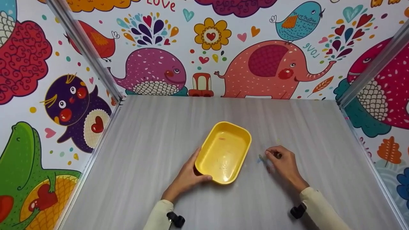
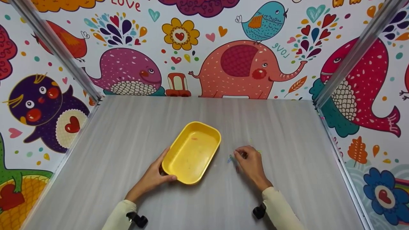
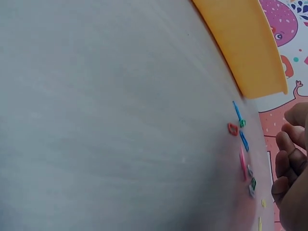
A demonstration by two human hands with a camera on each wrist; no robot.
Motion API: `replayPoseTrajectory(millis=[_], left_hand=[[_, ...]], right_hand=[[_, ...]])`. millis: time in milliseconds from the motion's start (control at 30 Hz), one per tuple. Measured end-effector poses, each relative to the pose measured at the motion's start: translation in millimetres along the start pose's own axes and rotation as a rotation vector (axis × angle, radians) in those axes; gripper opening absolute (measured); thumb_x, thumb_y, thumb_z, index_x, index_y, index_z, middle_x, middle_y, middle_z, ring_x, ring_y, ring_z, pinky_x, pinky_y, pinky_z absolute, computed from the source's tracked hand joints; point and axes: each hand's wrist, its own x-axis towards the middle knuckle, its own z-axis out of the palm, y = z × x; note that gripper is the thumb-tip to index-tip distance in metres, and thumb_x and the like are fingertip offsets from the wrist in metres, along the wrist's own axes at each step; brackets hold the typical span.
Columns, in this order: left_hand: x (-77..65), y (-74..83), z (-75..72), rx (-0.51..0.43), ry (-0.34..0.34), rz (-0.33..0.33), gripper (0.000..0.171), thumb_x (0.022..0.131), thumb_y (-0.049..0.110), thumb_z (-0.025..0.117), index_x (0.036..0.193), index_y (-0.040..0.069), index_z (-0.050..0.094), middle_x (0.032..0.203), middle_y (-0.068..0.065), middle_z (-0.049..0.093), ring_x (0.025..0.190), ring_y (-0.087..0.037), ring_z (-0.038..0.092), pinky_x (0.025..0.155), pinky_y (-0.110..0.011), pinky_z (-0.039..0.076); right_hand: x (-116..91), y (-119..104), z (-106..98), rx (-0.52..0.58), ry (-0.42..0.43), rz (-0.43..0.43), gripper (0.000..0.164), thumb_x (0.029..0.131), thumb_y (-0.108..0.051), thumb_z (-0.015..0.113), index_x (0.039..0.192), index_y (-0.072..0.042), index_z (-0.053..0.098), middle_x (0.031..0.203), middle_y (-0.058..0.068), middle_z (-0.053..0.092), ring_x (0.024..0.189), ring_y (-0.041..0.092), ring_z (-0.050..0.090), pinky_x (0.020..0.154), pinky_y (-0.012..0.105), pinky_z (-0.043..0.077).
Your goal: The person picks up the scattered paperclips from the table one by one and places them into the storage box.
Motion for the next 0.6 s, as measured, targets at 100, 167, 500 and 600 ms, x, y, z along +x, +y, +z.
replayPoseTrajectory(millis=[100, 167, 500, 600], left_hand=[[-0.4, 0.3, 0.1, 0.021, 0.004, 0.003, 0.122, 0.084, 0.034, 0.099, 0.176, 0.008, 0.024, 0.178, -0.013, 0.033, 0.161, -0.032, 0.037, 0.129, -0.059, 0.027], [-0.5, 1.0, 0.3, 0.036, 0.005, 0.006, 0.121, 0.085, 0.035, 0.099, 0.176, 0.007, 0.024, 0.178, -0.013, 0.034, 0.16, -0.031, 0.039, 0.129, -0.056, 0.028], [-0.7, 1.6, -0.2, 0.022, -0.009, 0.011, 0.124, 0.085, 0.042, 0.098, 0.176, 0.008, 0.022, 0.179, -0.01, 0.032, 0.159, -0.027, 0.039, 0.13, -0.052, 0.028], [-0.8, 1.0, -0.2, 0.015, -0.008, 0.002, 0.124, 0.084, 0.042, 0.098, 0.177, 0.009, 0.022, 0.179, -0.008, 0.033, 0.159, -0.025, 0.04, 0.13, -0.051, 0.028]], right_hand=[[-2.5, 2.4, -2.6, -0.01, 0.006, 0.023, 0.003, 0.1, -0.004, 0.082, 0.101, -0.005, 0.084, 0.091, 0.002, 0.074, 0.078, 0.012, 0.061, 0.069, 0.016, 0.047], [-4.8, 4.0, -4.8, -0.01, 0.011, 0.029, 0.002, 0.1, -0.005, 0.082, 0.101, -0.004, 0.084, 0.09, 0.003, 0.074, 0.078, 0.012, 0.06, 0.069, 0.016, 0.047], [-10.3, 15.0, -9.6, 0.025, 0.053, 0.031, 0.01, 0.096, 0.006, 0.081, 0.101, -0.002, 0.084, 0.094, 0.013, 0.076, 0.078, 0.01, 0.058, 0.069, 0.014, 0.045], [-11.3, 13.3, -9.4, 0.023, 0.072, 0.044, 0.01, 0.095, 0.01, 0.079, 0.102, 0.003, 0.082, 0.096, 0.02, 0.076, 0.08, 0.01, 0.059, 0.071, 0.012, 0.045]])
